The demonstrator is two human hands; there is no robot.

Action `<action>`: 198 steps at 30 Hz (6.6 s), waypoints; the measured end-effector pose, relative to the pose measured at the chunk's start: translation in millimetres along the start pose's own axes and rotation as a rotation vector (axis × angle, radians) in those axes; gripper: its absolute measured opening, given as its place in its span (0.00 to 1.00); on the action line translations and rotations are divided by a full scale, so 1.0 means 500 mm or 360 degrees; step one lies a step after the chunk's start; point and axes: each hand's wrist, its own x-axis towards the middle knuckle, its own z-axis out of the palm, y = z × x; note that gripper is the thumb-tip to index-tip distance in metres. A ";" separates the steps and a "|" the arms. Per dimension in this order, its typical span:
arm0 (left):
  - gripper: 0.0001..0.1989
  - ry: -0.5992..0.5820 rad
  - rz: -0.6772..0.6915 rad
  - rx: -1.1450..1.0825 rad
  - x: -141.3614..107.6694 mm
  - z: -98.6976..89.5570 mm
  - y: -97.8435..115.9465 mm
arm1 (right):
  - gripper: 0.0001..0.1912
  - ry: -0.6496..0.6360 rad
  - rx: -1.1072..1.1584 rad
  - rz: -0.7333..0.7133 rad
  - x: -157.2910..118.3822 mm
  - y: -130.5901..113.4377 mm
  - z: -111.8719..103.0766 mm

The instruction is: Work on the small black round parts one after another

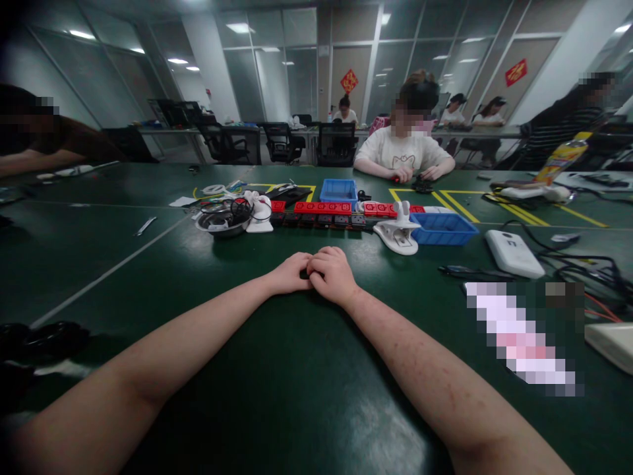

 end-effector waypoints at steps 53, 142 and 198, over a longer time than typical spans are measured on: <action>0.26 0.0197 -0.0190 0.0259 -0.009 0.003 0.016 | 0.15 0.0172 -0.0144 0.0288 0.000 0.008 0.010; 0.19 0.0195 -0.0199 0.0224 -0.005 0.006 0.032 | 0.14 -0.0156 -0.0574 0.0481 0.021 -0.007 -0.024; 0.13 -0.0386 -0.0067 -0.0425 0.001 -0.018 0.010 | 0.15 -0.0975 0.0280 0.0304 0.044 -0.044 -0.106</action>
